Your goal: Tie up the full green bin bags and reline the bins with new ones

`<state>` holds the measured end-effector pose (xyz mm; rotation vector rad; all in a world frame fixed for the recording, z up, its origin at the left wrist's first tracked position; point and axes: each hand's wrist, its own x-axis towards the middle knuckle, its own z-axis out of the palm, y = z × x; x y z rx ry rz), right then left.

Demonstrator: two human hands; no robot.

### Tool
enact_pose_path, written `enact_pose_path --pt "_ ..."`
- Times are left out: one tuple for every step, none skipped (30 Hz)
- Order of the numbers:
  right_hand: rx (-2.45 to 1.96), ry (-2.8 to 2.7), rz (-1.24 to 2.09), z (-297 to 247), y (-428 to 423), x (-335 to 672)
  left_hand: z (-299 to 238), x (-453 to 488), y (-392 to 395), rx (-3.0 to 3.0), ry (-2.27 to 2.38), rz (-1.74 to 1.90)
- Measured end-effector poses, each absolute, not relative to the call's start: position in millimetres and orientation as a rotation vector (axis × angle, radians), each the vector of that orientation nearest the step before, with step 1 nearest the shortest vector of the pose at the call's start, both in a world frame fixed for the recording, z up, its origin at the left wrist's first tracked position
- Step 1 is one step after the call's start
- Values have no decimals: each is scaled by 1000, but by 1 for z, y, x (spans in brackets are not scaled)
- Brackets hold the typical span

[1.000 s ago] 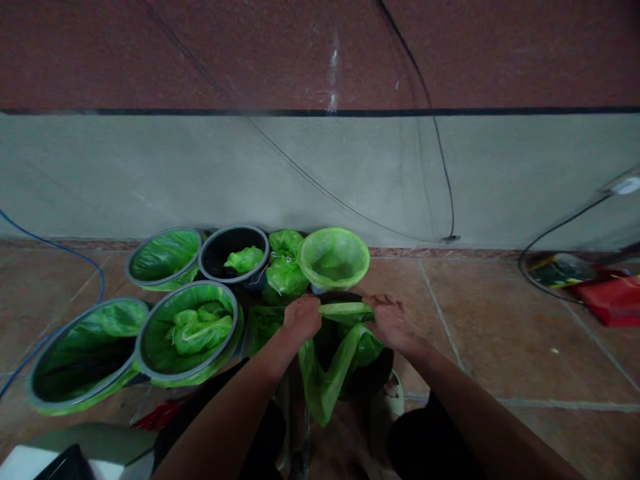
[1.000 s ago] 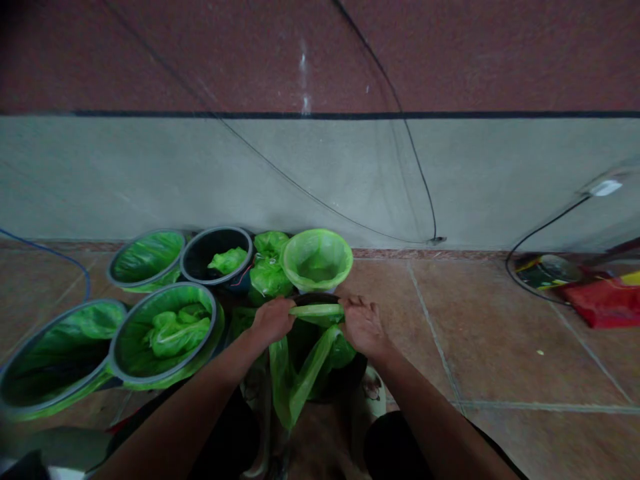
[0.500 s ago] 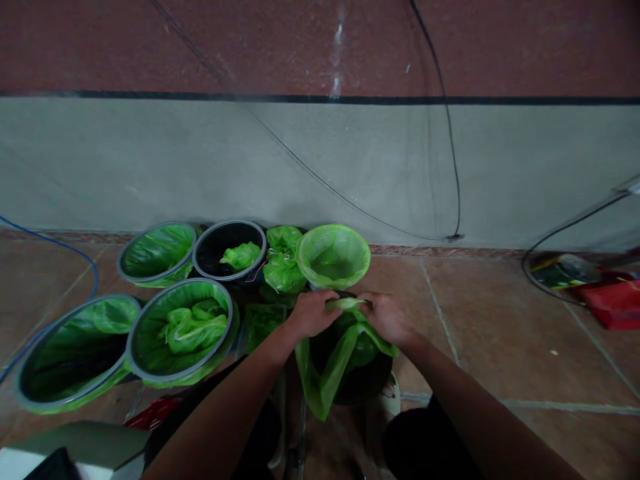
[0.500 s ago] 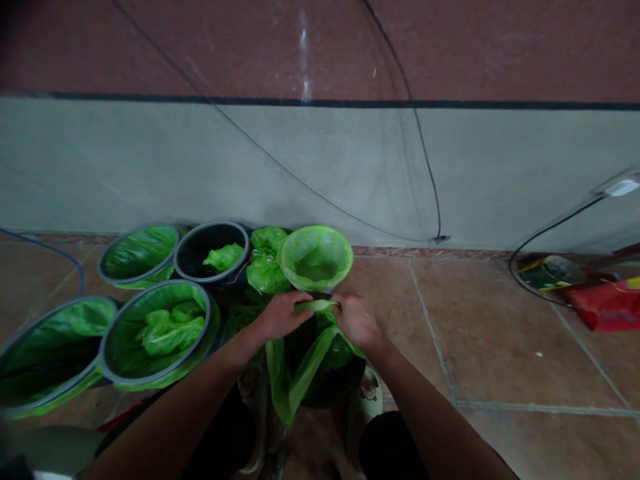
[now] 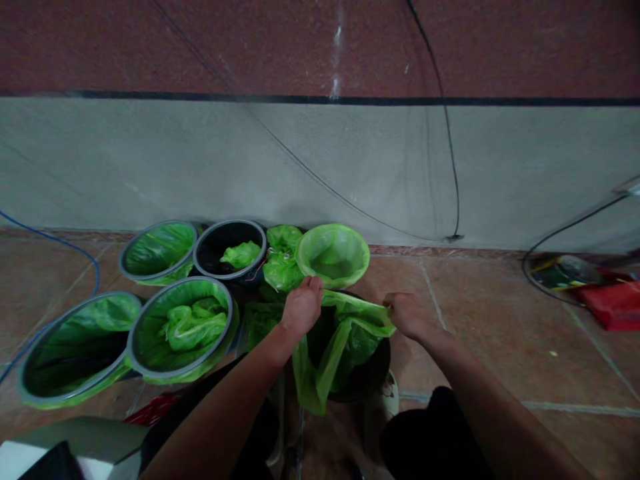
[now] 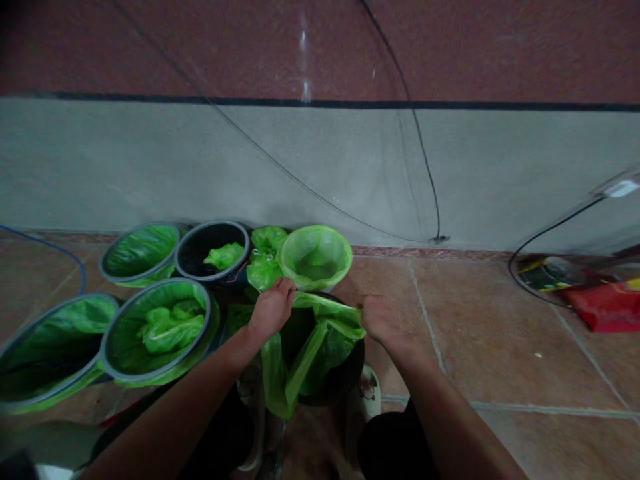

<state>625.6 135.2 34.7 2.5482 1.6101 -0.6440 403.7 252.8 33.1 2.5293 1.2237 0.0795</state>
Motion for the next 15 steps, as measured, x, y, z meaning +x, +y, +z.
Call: enact_pose_path --pt "2524 1562 -619 35 134 631 34 404 253 2530 1248 53" --pt "2497 1524 -604 36 132 636 34 403 252 2534 1267 17" --pt "2472 1477 -590 37 130 641 35 403 252 2540 1278 -24" --pt "2451 1428 -581 38 129 645 35 402 252 2548 1280 -62" --pt "2434 1383 -575 39 127 649 36 402 252 2556 1277 -92" --pt "2423 1345 -573 40 125 653 36 401 252 2565 1270 -112" --pt "2414 1311 -582 41 123 657 36 400 252 2572 1264 -123" --pt "2410 1282 -604 41 121 660 37 399 252 2579 1257 -130" --pt "2407 1266 -637 41 119 663 37 399 253 2586 1249 -130" --pt "2403 1261 -673 41 117 665 37 398 253 2591 1243 -129" --pt "2406 1273 -708 41 116 666 38 398 253 2596 1237 -128" --pt "2416 1304 -733 41 115 665 38 399 252 2601 1229 -128" --pt "2427 1350 -741 41 116 662 38 400 252 2607 1219 -131" --pt "2471 1412 -734 41 118 658 39 401 250 2613 1200 -133" --pt "2535 1491 -715 43 122 651 39 402 248 2620 1175 -137"
